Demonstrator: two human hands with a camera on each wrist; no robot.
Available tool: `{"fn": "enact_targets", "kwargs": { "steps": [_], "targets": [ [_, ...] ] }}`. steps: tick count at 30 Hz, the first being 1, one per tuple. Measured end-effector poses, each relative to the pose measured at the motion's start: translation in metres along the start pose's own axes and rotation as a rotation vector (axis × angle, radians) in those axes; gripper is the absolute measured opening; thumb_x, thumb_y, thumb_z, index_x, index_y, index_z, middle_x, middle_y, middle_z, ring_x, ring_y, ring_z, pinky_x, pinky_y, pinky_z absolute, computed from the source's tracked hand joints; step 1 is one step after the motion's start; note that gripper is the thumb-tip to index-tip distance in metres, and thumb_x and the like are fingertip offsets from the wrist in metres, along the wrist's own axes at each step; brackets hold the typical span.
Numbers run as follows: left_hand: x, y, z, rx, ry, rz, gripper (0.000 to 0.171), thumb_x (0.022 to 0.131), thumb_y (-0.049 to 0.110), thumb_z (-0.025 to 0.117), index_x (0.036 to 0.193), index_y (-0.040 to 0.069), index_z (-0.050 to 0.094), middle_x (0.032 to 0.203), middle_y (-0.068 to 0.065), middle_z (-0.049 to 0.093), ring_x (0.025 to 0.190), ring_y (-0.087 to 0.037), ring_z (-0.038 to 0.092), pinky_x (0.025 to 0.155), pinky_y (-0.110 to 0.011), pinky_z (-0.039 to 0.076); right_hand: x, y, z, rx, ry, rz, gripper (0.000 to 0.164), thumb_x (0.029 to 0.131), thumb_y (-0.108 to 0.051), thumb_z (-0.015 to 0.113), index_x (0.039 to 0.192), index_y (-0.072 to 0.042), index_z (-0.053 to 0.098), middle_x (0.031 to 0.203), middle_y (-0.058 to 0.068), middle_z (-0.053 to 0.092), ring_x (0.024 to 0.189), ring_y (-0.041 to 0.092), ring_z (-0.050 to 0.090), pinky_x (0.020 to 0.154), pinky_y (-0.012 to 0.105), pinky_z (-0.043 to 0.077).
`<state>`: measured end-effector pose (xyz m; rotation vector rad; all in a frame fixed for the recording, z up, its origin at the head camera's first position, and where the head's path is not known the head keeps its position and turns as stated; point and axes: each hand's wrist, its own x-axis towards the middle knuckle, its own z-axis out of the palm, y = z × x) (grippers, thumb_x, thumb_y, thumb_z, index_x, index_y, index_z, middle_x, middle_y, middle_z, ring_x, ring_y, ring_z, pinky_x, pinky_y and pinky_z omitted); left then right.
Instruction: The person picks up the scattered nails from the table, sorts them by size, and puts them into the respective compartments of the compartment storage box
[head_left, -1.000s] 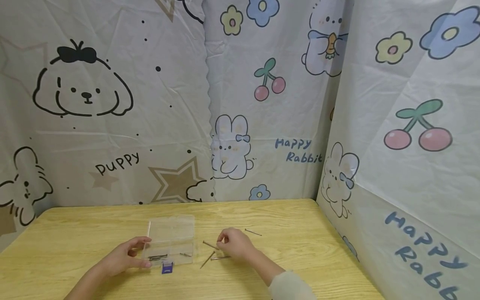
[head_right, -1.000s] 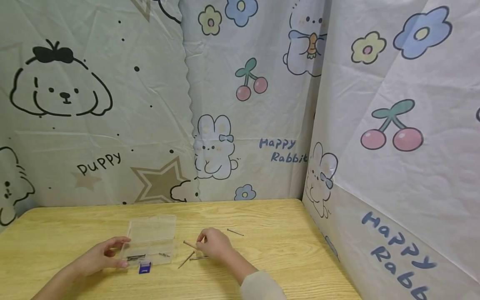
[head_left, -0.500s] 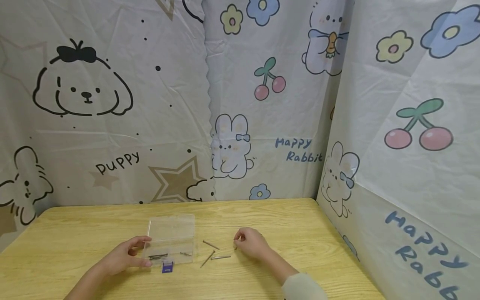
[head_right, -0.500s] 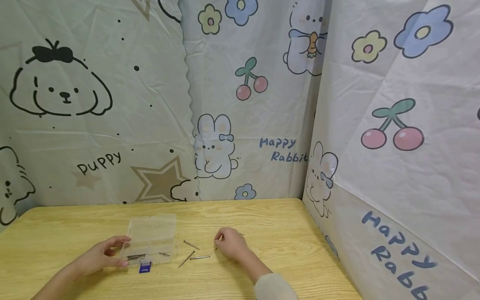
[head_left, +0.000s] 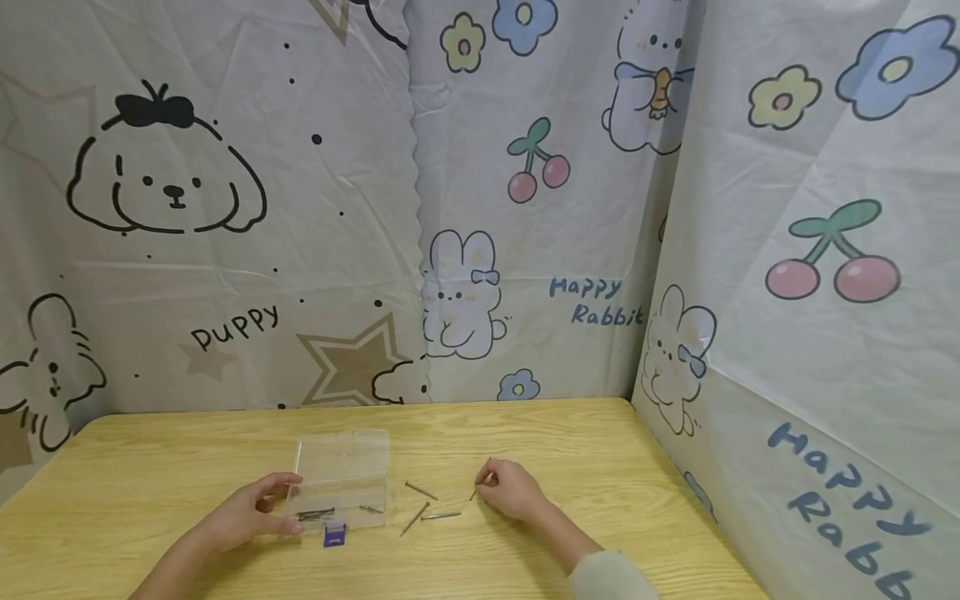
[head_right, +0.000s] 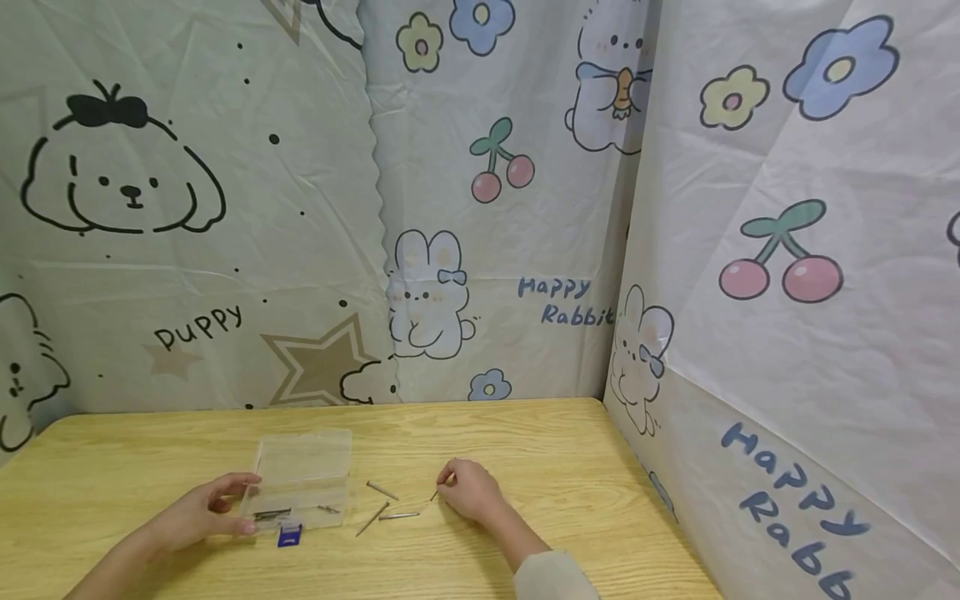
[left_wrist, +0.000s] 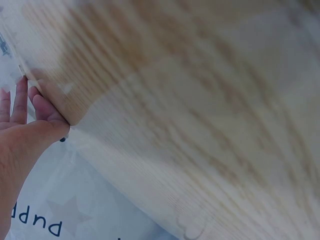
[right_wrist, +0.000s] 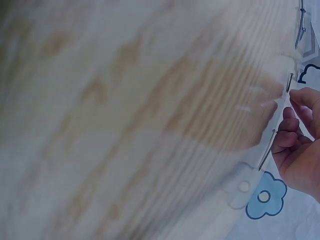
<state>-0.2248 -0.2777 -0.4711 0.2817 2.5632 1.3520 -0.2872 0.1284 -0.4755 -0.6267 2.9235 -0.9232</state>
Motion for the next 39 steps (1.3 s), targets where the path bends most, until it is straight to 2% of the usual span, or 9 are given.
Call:
{"fn": "enact_targets", "kwargs": {
  "steps": [10,18,27,35,39],
  "targets": [
    [-0.0004,0.0014,-0.0008,0.012,-0.006,0.010,0.074,0.080,0.027,0.074,0.137,-0.002,0.038,0.132,-0.032,0.045,0.109,-0.034,0.048,0.088,-0.048,0.045,-0.0001,-0.0011,0.0013,-0.009,-0.018,-0.002,0.007,0.085,-0.017,0.065,0.090,-0.013,0.069,0.068,-0.006,0.048,0.061,0.006,0.041,0.054,0.021,0.033],
    [-0.0010,0.0019,-0.0002,0.022,-0.003,0.020,0.073,0.080,0.027,0.074,0.136,-0.003,0.038,0.132,-0.032,0.046,0.112,-0.040,0.048,0.092,-0.056,0.042,-0.0007,0.0015,0.0024,-0.026,-0.010,-0.026,0.003,0.085,-0.017,0.066,0.083,-0.014,0.067,0.069,-0.007,0.051,0.063,0.005,0.042,0.056,0.021,0.035],
    [-0.0017,0.0026,-0.0010,0.014,-0.006,0.031,0.072,0.081,0.026,0.073,0.136,-0.004,0.037,0.134,-0.033,0.044,0.115,-0.046,0.046,0.093,-0.058,0.041,-0.0002,0.0049,0.0011,-0.033,-0.024,-0.006,0.004,0.085,-0.018,0.066,0.082,-0.016,0.067,0.072,-0.007,0.052,0.067,0.005,0.044,0.059,0.021,0.037],
    [-0.0013,0.0027,-0.0012,0.018,0.004,0.024,0.073,0.080,0.026,0.074,0.136,-0.003,0.038,0.132,-0.031,0.046,0.112,-0.039,0.049,0.093,-0.056,0.042,-0.0007,0.0025,-0.0011,-0.034,-0.047,-0.012,0.007,0.087,-0.017,0.063,0.082,-0.012,0.067,0.073,-0.007,0.054,0.066,0.005,0.044,0.059,0.021,0.038],
    [-0.0008,0.0012,-0.0004,0.007,-0.003,0.028,0.073,0.080,0.025,0.074,0.136,-0.003,0.038,0.132,-0.031,0.046,0.112,-0.038,0.049,0.092,-0.057,0.042,-0.0022,0.0012,-0.0014,-0.023,-0.060,-0.008,0.007,0.087,-0.015,0.063,0.081,-0.011,0.065,0.071,-0.007,0.054,0.064,0.005,0.044,0.058,0.020,0.038]
  ]
}}
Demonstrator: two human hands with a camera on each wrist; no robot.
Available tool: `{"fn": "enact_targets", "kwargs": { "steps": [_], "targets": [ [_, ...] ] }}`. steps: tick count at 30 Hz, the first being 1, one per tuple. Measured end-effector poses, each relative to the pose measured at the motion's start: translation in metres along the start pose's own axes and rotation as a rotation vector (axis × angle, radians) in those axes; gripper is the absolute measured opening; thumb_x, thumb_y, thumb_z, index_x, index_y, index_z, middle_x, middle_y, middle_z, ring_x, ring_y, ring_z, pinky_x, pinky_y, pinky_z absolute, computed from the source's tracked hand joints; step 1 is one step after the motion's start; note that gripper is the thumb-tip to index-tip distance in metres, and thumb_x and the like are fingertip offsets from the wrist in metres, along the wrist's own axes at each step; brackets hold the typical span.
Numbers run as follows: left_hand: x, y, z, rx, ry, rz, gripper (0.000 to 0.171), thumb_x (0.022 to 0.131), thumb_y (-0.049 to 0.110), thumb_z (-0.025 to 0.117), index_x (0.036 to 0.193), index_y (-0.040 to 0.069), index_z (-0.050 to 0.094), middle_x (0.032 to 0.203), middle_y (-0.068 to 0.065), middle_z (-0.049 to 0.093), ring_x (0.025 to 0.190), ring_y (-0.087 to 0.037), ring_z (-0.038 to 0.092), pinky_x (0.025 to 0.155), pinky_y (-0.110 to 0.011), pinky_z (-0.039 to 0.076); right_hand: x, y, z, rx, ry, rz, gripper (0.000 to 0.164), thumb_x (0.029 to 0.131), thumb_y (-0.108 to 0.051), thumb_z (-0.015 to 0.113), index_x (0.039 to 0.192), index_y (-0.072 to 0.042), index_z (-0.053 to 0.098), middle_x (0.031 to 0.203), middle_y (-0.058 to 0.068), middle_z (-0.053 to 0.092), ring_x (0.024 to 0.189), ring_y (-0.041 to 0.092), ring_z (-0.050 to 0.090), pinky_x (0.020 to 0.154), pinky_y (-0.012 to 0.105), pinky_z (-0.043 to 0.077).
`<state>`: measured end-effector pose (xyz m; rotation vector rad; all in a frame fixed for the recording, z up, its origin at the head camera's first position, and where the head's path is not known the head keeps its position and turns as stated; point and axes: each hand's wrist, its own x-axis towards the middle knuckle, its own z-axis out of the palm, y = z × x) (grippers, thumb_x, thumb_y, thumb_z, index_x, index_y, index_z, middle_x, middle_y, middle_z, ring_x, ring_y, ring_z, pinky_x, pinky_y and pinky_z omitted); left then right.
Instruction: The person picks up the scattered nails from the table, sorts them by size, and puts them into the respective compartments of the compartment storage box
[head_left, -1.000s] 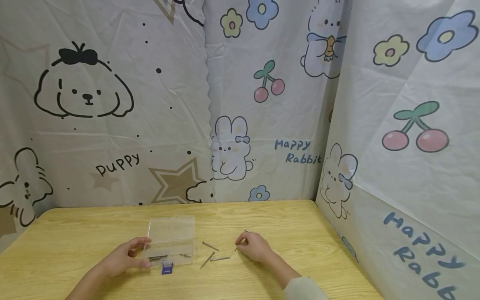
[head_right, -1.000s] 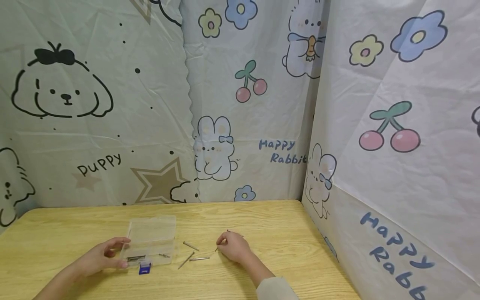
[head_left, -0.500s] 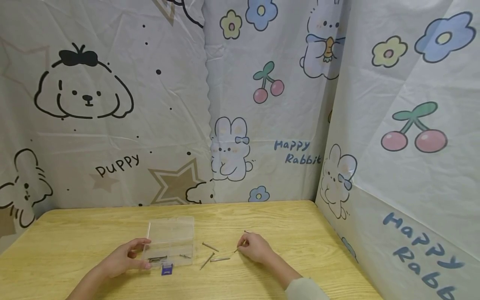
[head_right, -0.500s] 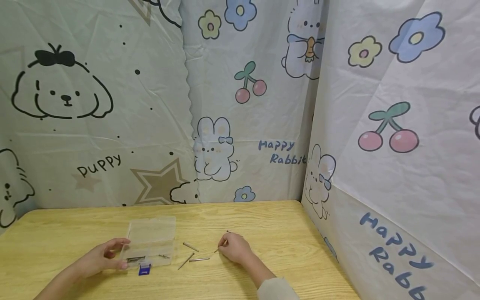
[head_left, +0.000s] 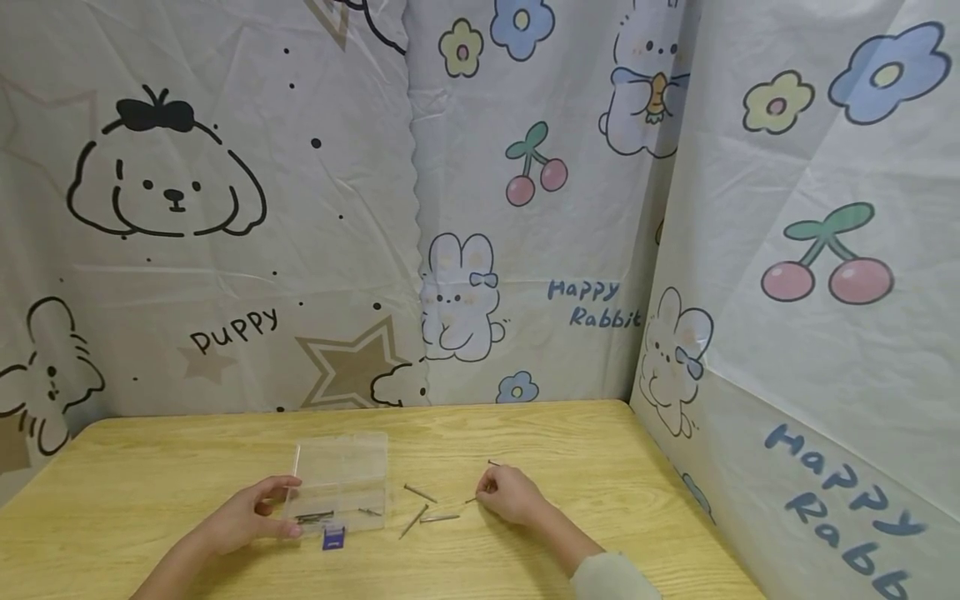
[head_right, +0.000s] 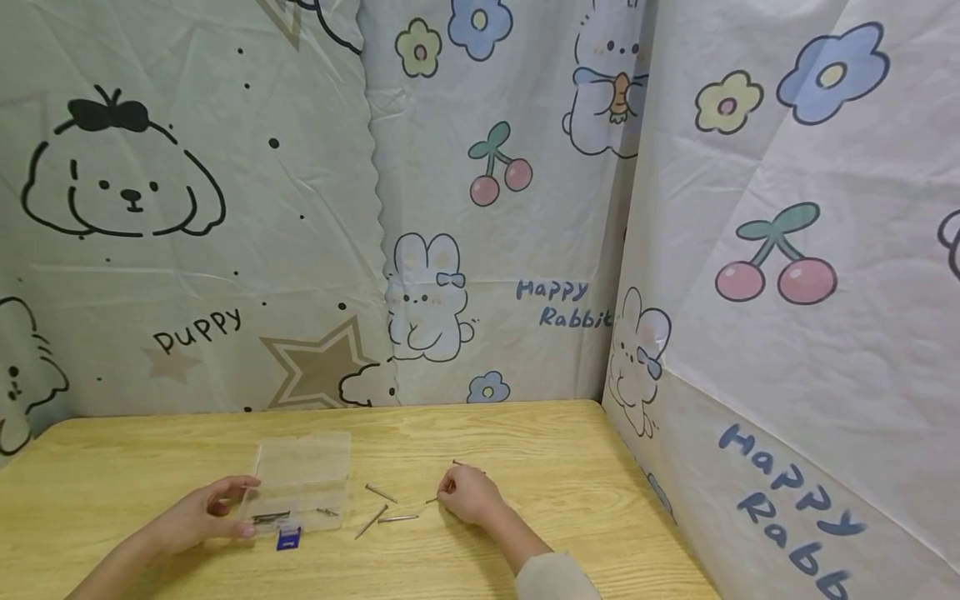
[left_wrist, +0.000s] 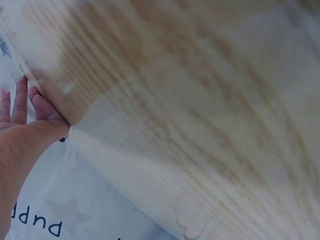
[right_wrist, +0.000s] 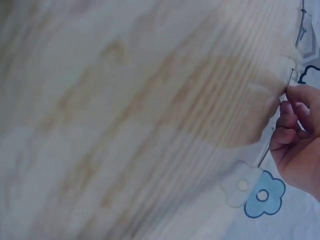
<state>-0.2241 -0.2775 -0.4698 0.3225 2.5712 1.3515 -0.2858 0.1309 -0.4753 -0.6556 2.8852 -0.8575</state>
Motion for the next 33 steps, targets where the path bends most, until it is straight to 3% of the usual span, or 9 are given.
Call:
{"fn": "enact_targets", "kwargs": {
  "steps": [33],
  "targets": [
    [0.0015,-0.0018,-0.0003,-0.004,-0.007,0.004,0.072,0.080,0.027,0.074,0.136,-0.003,0.038,0.132,-0.031,0.045,0.113,-0.040,0.048,0.094,-0.058,0.041,0.0009,-0.0021,0.0055,0.084,-0.012,0.001,0.008,0.088,-0.015,0.061,0.082,-0.010,0.064,0.074,-0.005,0.057,0.066,0.005,0.047,0.059,0.019,0.041]
  ]
}}
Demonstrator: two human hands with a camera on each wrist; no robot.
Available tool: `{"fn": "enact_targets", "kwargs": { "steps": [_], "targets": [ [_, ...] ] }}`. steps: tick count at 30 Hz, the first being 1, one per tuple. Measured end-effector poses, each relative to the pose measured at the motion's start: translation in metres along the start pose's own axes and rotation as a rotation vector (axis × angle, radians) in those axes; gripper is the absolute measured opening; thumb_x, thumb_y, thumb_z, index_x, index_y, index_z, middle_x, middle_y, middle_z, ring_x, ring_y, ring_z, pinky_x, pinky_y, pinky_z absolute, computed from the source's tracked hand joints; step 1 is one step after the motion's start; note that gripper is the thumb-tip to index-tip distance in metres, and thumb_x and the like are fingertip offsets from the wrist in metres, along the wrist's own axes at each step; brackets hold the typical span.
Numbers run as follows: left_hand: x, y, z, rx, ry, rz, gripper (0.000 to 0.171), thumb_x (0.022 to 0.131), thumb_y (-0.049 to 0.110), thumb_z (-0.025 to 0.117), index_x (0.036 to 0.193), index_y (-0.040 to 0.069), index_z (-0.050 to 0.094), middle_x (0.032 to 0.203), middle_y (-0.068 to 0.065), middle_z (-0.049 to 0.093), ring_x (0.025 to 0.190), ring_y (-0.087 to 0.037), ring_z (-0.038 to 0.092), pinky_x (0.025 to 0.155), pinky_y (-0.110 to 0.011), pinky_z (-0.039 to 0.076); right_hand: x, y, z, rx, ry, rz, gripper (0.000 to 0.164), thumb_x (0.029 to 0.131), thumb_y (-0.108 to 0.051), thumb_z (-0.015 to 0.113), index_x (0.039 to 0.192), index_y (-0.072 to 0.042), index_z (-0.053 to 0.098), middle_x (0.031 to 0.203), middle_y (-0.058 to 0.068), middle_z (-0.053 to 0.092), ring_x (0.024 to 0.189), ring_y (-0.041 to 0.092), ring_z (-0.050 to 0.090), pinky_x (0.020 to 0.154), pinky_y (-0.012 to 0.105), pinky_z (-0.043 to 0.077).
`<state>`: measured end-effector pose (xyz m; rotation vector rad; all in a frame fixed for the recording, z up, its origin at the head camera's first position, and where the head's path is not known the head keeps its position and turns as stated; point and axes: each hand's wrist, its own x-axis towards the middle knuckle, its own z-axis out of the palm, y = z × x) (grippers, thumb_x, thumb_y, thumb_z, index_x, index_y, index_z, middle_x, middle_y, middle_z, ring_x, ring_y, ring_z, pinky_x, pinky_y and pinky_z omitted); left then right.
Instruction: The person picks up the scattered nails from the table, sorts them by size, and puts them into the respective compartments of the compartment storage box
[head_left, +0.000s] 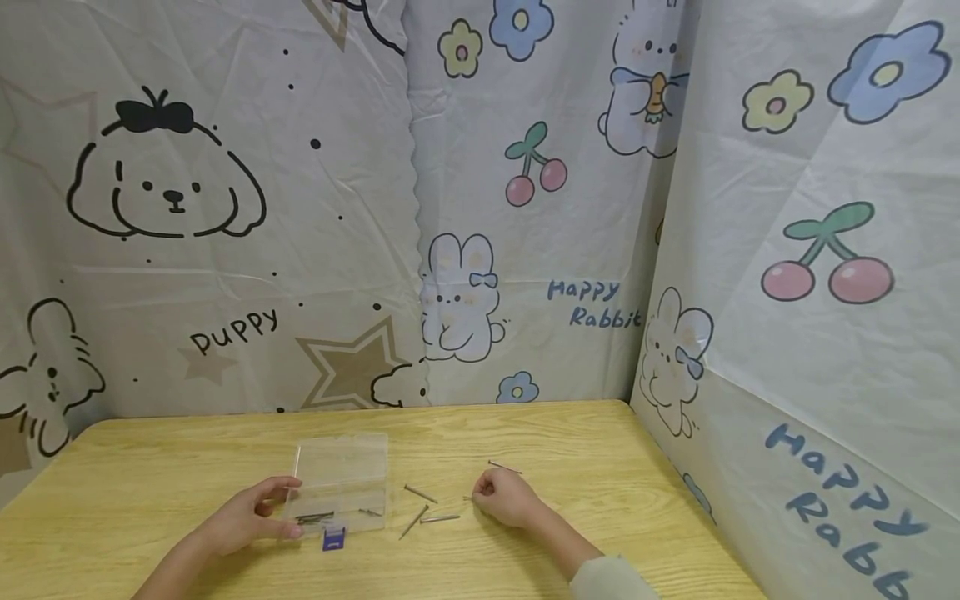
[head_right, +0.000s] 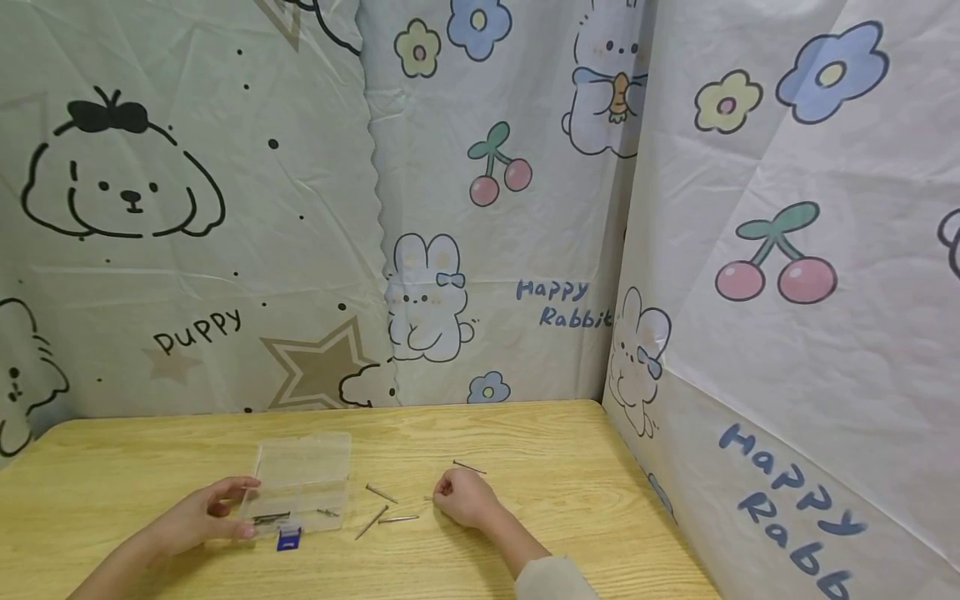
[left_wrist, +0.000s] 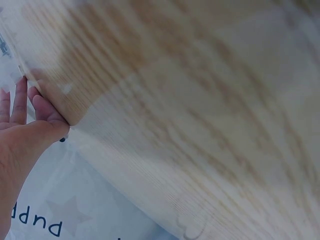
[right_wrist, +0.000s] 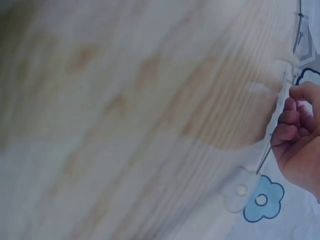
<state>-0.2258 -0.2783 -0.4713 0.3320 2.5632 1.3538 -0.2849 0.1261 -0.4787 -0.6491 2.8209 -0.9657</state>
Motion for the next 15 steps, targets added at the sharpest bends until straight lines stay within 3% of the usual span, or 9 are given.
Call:
{"fn": "enact_targets", "kwargs": {
  "steps": [9,15],
  "targets": [
    [0.000,0.003,0.001,-0.024,0.003,-0.038,0.074,0.080,0.028,0.074,0.137,-0.002,0.038,0.134,-0.031,0.044,0.119,-0.049,0.041,0.096,-0.059,0.038,0.003,-0.009,0.003,0.027,0.004,-0.018,0.009,0.088,-0.014,0.060,0.083,-0.008,0.064,0.074,-0.004,0.057,0.066,0.004,0.047,0.059,0.019,0.042],
    [-0.001,0.001,0.000,-0.027,-0.010,-0.014,0.073,0.081,0.027,0.073,0.137,-0.004,0.037,0.134,-0.031,0.044,0.120,-0.050,0.040,0.096,-0.060,0.038,0.006,-0.016,0.008,0.060,-0.012,-0.017,0.008,0.086,-0.011,0.060,0.082,-0.007,0.064,0.070,-0.005,0.056,0.061,0.004,0.047,0.055,0.017,0.042]
  ]
}}
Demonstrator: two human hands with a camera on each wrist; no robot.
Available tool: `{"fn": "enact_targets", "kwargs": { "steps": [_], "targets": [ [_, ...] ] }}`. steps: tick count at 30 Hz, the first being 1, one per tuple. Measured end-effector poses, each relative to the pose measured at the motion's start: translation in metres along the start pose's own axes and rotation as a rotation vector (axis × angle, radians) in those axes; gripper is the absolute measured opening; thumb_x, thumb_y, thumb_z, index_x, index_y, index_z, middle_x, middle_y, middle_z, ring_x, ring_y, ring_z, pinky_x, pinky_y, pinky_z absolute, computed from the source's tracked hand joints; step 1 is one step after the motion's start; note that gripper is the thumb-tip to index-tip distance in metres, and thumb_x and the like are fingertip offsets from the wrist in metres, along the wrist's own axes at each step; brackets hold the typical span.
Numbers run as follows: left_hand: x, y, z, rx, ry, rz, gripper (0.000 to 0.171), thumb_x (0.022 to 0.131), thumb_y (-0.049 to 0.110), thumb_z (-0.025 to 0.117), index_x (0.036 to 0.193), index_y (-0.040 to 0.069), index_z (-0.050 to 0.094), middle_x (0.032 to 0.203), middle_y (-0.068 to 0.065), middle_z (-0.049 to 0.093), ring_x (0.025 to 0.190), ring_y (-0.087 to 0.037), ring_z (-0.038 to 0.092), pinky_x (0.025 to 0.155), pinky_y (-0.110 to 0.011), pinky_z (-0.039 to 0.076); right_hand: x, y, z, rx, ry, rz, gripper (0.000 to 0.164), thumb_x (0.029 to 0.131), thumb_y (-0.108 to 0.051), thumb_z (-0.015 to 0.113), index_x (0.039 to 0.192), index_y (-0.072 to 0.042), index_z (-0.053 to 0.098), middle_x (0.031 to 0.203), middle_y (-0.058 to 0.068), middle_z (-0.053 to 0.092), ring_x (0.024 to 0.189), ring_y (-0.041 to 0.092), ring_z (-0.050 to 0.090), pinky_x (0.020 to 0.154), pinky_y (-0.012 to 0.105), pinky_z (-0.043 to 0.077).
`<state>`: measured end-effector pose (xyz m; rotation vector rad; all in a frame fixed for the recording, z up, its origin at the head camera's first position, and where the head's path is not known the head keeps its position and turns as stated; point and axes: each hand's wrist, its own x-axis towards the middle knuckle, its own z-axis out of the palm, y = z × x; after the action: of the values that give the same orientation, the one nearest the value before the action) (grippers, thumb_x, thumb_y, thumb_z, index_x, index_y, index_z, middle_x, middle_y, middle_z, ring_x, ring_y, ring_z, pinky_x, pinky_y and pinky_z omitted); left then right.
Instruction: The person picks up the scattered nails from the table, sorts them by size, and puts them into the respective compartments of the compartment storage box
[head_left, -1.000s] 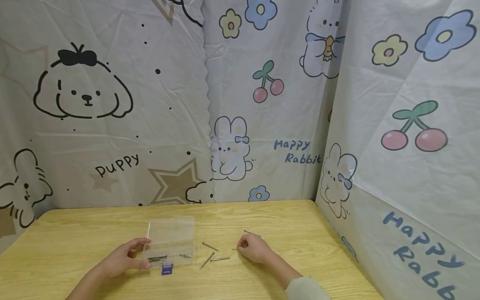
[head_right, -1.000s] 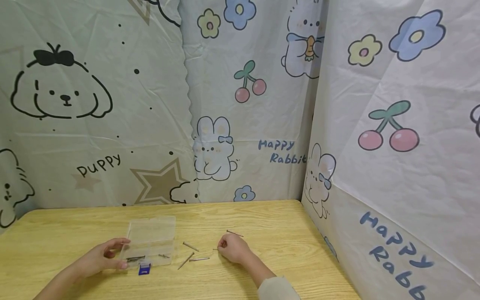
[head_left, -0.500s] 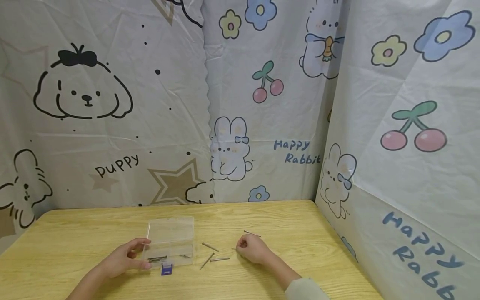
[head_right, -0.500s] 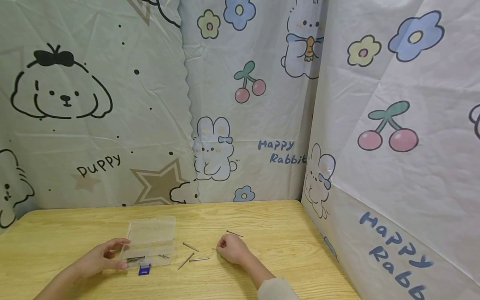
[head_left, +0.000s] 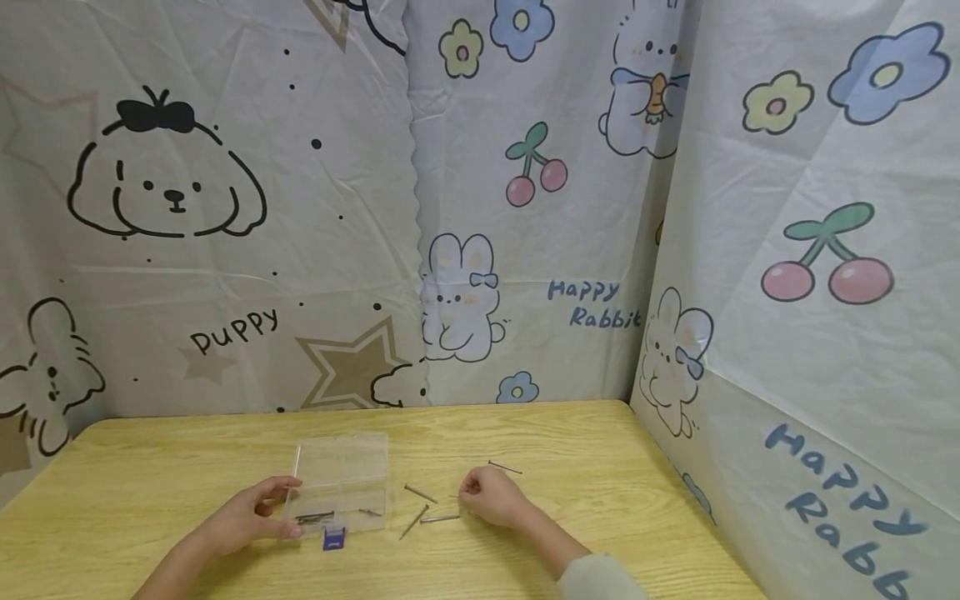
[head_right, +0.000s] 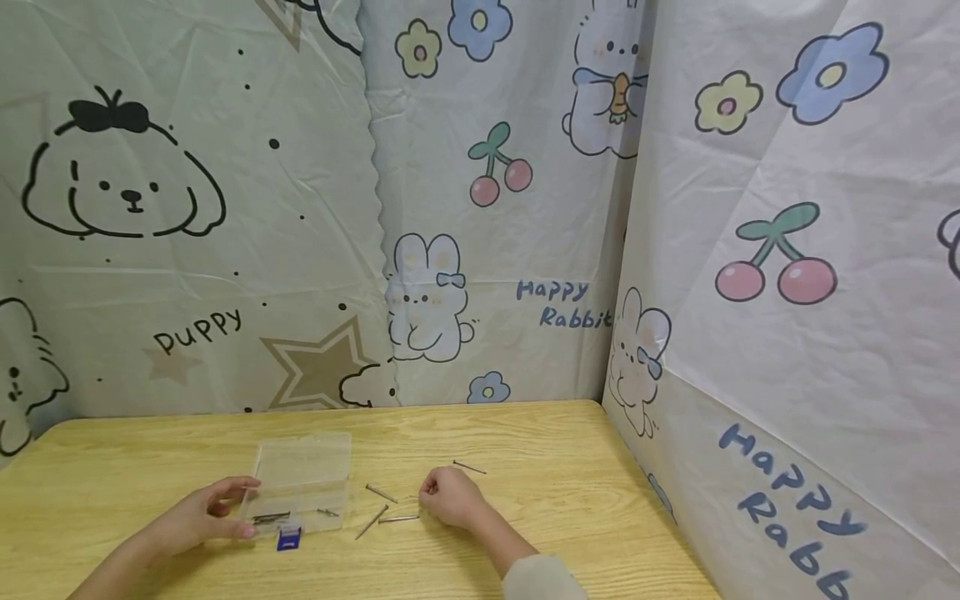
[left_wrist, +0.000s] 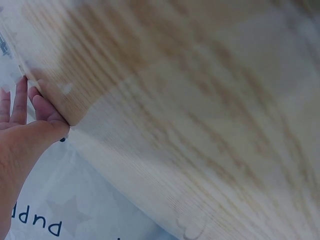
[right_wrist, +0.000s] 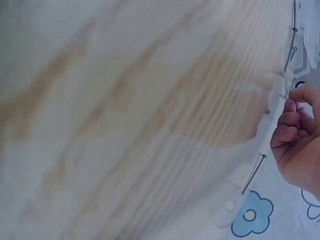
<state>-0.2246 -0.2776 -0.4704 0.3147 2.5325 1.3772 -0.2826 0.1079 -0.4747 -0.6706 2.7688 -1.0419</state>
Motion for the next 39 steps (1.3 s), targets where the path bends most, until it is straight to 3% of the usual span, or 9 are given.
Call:
{"fn": "enact_targets", "kwargs": {
  "steps": [5,17,30,39],
  "targets": [
    [0.000,-0.001,0.000,0.003,-0.007,0.008,0.072,0.082,0.026,0.072,0.137,-0.004,0.036,0.133,-0.030,0.046,0.119,-0.048,0.041,0.094,-0.059,0.039,0.001,-0.008,0.004,0.024,-0.027,0.005,0.007,0.086,-0.011,0.059,0.083,-0.008,0.064,0.068,-0.006,0.057,0.057,0.004,0.048,0.051,0.017,0.042],
    [-0.001,0.002,0.000,0.013,0.022,-0.019,0.073,0.080,0.026,0.074,0.137,-0.002,0.038,0.133,-0.029,0.046,0.116,-0.043,0.045,0.094,-0.056,0.040,0.007,-0.030,0.010,-0.045,-0.028,-0.002,0.007,0.087,-0.014,0.060,0.083,-0.010,0.065,0.071,-0.007,0.054,0.063,0.004,0.046,0.057,0.018,0.041],
    [0.000,-0.001,0.001,0.017,0.017,0.014,0.072,0.080,0.025,0.074,0.136,-0.003,0.039,0.131,-0.028,0.049,0.118,-0.045,0.044,0.094,-0.057,0.040,0.014,-0.052,0.021,-0.043,-0.049,-0.019,0.006,0.087,-0.014,0.061,0.085,-0.010,0.065,0.070,-0.008,0.052,0.061,0.003,0.044,0.056,0.017,0.041],
    [-0.001,0.001,0.001,0.021,0.023,-0.014,0.072,0.079,0.026,0.075,0.136,-0.002,0.039,0.133,-0.030,0.046,0.115,-0.044,0.045,0.090,-0.054,0.042,0.018,-0.066,0.028,-0.036,-0.073,-0.055,0.008,0.088,-0.014,0.060,0.087,-0.008,0.066,0.073,-0.007,0.056,0.061,0.003,0.045,0.056,0.017,0.041]
  ]
}}
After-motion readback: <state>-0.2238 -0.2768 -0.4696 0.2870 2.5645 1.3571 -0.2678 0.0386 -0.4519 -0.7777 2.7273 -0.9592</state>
